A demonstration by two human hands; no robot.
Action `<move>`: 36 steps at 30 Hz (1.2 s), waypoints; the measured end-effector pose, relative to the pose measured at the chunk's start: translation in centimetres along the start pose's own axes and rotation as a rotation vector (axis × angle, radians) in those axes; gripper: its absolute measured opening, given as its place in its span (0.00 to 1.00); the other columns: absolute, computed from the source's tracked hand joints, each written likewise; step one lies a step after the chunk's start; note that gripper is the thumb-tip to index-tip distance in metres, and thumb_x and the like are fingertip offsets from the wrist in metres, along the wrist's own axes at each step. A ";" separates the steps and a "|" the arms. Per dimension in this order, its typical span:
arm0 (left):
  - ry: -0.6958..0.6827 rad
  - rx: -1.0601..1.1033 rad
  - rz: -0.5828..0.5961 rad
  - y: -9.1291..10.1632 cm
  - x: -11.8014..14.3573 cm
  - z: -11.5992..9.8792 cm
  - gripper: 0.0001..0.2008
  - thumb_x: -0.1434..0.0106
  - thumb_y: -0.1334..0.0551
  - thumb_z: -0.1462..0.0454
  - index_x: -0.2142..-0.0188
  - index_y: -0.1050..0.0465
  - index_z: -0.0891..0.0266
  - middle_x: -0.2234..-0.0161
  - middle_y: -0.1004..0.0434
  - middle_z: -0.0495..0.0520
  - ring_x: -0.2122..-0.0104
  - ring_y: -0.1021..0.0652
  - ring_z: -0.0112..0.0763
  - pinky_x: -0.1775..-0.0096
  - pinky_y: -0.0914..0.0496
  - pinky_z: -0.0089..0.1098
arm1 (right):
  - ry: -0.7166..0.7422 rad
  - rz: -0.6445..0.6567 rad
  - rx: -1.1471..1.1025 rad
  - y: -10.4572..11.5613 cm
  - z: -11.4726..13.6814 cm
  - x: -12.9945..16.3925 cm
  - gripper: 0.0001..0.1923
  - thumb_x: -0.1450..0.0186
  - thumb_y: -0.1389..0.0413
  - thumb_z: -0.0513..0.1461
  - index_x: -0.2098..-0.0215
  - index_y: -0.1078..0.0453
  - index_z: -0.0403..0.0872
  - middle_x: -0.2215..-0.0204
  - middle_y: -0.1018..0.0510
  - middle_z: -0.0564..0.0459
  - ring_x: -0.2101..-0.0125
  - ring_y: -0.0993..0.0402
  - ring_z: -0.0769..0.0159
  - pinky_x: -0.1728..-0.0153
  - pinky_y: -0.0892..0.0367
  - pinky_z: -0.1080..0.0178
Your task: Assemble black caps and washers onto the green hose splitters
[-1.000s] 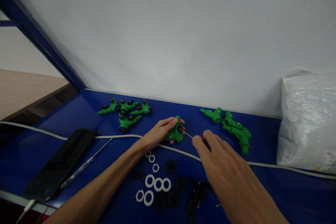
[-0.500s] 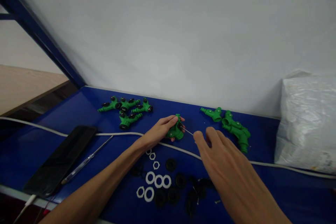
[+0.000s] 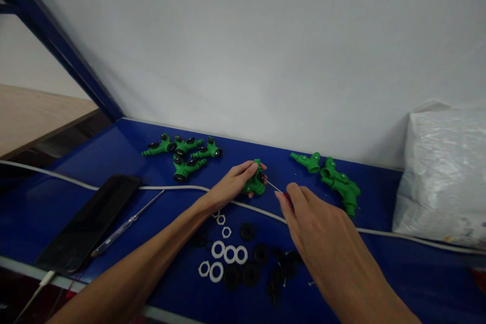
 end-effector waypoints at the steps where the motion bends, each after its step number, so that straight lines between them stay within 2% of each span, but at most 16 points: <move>1: 0.005 -0.013 -0.004 0.0 0.0 0.0 0.26 0.34 0.42 0.44 0.52 0.25 0.63 0.62 0.24 0.56 0.68 0.25 0.31 0.73 0.30 0.27 | 0.020 0.004 0.026 -0.2 0.3 0.1 0.22 0.32 0.62 0.25 0.52 0.29 0.40 0.63 0.18 0.40 0.69 0.20 0.56 0.73 0.27 0.60; 6: -0.001 -0.054 0.023 -0.3 0.1 -0.1 0.26 0.37 0.37 0.43 0.55 0.27 0.64 0.62 0.24 0.57 0.69 0.26 0.29 0.73 0.31 0.27 | 0.077 -0.001 0.049 -0.6 0.5 0.7 0.28 0.36 0.64 0.21 0.46 0.32 0.38 0.58 0.18 0.35 0.65 0.18 0.51 0.71 0.26 0.57; 8: -0.011 -0.047 0.021 -0.3 0.0 -0.1 0.27 0.38 0.37 0.43 0.56 0.27 0.64 0.62 0.25 0.56 0.70 0.27 0.27 0.73 0.31 0.27 | 0.048 -0.006 -0.023 -0.5 0.0 0.7 0.24 0.33 0.62 0.24 0.47 0.33 0.40 0.57 0.18 0.35 0.64 0.18 0.51 0.70 0.26 0.56; 11: -0.007 -0.042 0.021 -0.3 -0.1 0.1 0.27 0.38 0.37 0.42 0.55 0.27 0.64 0.62 0.26 0.56 0.71 0.28 0.26 0.73 0.31 0.27 | -0.091 0.018 -0.180 -0.9 -1.4 0.5 0.14 0.27 0.57 0.33 0.50 0.33 0.42 0.62 0.18 0.40 0.69 0.19 0.55 0.70 0.26 0.59; 13: -0.009 -0.040 0.027 -0.3 0.0 0.1 0.27 0.38 0.37 0.42 0.54 0.27 0.64 0.62 0.26 0.56 0.71 0.28 0.26 0.73 0.31 0.27 | -0.147 0.004 -0.217 -0.8 -2.0 0.4 0.12 0.26 0.56 0.36 0.51 0.33 0.43 0.65 0.19 0.41 0.70 0.20 0.57 0.71 0.27 0.59; 16: -0.014 -0.028 0.042 -0.5 0.2 -0.2 0.28 0.39 0.37 0.42 0.54 0.27 0.64 0.62 0.26 0.56 0.69 0.27 0.28 0.72 0.31 0.27 | -0.094 0.011 -0.183 -0.6 -1.8 0.1 0.14 0.26 0.58 0.35 0.52 0.31 0.43 0.64 0.20 0.42 0.68 0.21 0.56 0.71 0.28 0.59; 19: -0.022 -0.034 0.045 -0.6 0.3 -0.4 0.28 0.39 0.37 0.42 0.53 0.27 0.64 0.62 0.26 0.56 0.68 0.27 0.29 0.72 0.31 0.27 | -0.046 0.077 -0.101 -0.6 -1.8 -0.1 0.16 0.26 0.59 0.33 0.57 0.29 0.44 0.66 0.22 0.44 0.72 0.24 0.59 0.74 0.32 0.60; 24: -0.052 -0.050 0.054 -0.7 0.3 -0.6 0.26 0.36 0.38 0.44 0.53 0.28 0.64 0.62 0.27 0.56 0.69 0.28 0.28 0.73 0.30 0.27 | -0.033 0.082 0.017 0.0 -2.1 -0.4 0.19 0.25 0.63 0.33 0.61 0.30 0.43 0.70 0.24 0.45 0.76 0.25 0.58 0.77 0.34 0.58; 27: -0.055 -0.043 0.050 -0.7 0.3 -0.6 0.26 0.36 0.38 0.44 0.53 0.28 0.64 0.62 0.27 0.56 0.68 0.28 0.28 0.73 0.30 0.26 | -0.022 0.046 0.022 0.0 -1.8 -0.3 0.17 0.25 0.61 0.32 0.59 0.31 0.41 0.70 0.25 0.45 0.74 0.25 0.56 0.74 0.33 0.57; 31: -0.043 -0.044 0.029 -0.5 0.2 -0.6 0.26 0.36 0.38 0.44 0.54 0.28 0.65 0.62 0.27 0.56 0.68 0.27 0.29 0.73 0.31 0.26 | -0.017 0.050 -0.011 -0.2 -1.4 -0.4 0.13 0.27 0.58 0.31 0.53 0.33 0.39 0.65 0.25 0.41 0.68 0.25 0.55 0.67 0.30 0.56; 33: -0.045 -0.048 0.032 -0.6 0.2 -0.6 0.26 0.37 0.38 0.44 0.54 0.27 0.64 0.62 0.27 0.56 0.68 0.27 0.28 0.73 0.30 0.26 | -0.053 0.081 -0.019 -0.3 -1.6 -0.6 0.13 0.29 0.57 0.28 0.52 0.33 0.40 0.65 0.26 0.43 0.69 0.26 0.56 0.68 0.30 0.57; 36: -0.049 -0.051 0.039 -0.5 0.2 -0.4 0.26 0.36 0.38 0.44 0.55 0.27 0.64 0.62 0.27 0.55 0.69 0.27 0.27 0.73 0.30 0.26 | -0.040 0.101 -0.026 -0.1 -1.3 -1.0 0.16 0.34 0.56 0.24 0.56 0.34 0.43 0.67 0.29 0.46 0.72 0.27 0.58 0.72 0.32 0.59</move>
Point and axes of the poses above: each hand's wrist, its own x-axis away from the middle knuckle, its own y-axis out of the back of the hand, z = x × y, the point moved 9 cm from there along -x, towards the middle knuckle
